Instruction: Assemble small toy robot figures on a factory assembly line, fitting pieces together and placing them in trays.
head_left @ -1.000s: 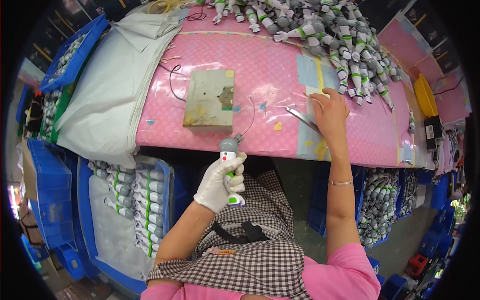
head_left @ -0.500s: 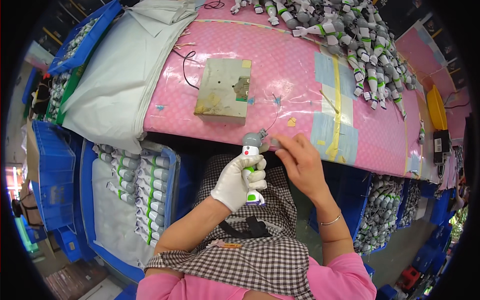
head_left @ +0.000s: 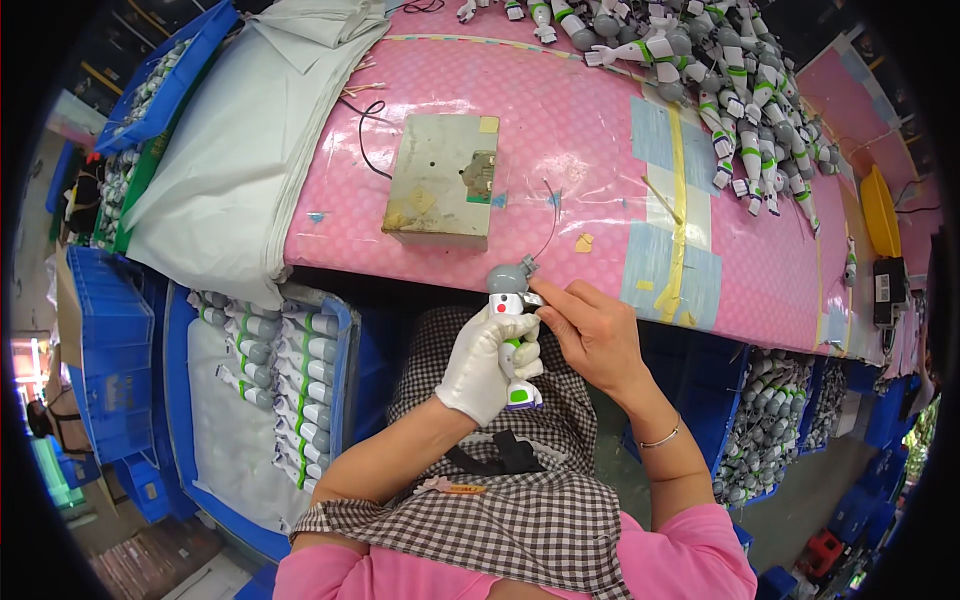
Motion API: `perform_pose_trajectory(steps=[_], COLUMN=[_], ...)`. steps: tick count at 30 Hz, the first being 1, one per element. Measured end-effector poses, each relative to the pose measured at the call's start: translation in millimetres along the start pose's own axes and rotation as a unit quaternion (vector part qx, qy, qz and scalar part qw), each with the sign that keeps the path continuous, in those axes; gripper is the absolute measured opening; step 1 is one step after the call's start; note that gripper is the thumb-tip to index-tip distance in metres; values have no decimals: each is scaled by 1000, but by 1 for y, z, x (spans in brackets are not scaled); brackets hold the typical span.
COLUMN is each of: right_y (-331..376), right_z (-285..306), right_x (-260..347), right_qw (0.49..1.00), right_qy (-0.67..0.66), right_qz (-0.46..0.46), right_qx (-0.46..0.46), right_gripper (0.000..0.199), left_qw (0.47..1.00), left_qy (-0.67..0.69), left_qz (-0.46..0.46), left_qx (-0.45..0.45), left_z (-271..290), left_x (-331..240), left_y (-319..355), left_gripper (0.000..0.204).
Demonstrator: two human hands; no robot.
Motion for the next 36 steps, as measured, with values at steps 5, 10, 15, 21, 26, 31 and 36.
perform_pose_trajectory(steps=[5,10,15,21,26,31,36], right_y=[-2,-2,-2,-3,-6,-3,-3], right_z=[0,1,-1,-2,0,-1,1], right_x=[-3,-4,-5,-6,-8,-10,-8], right_qw=[1000,999,999,999,998,997,998], right_qy=[-6,-8,-14,-12,-20,-44,-35], right_qz=[-22,-32,-34,-47,-58,-51,-49], right_qx=[-11,-13,-7,-8,-33,-22,-19], right_gripper=[25,25,25,24,23,23,24], left_qw=[1000,999,999,999,997,992,995], left_qy=[27,34,35,36,66,120,85], left_qz=[5,-5,-10,-20,-37,-15,-24], left_qx=[15,26,19,25,28,44,52], left_z=[2,1,1,1,1,2,0], left_x=[3,6,4,7,14,17,15], left_y=[-4,-5,-5,-7,-11,-13,-13], left_gripper=[18,17,15,13,15,17,16])
Point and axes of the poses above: each hand's wrist, its own y-axis away from the middle knuckle, its own z-axis out of the back of the hand, x = y × z, the point moved 10 cm from there along -y, towards the middle knuckle
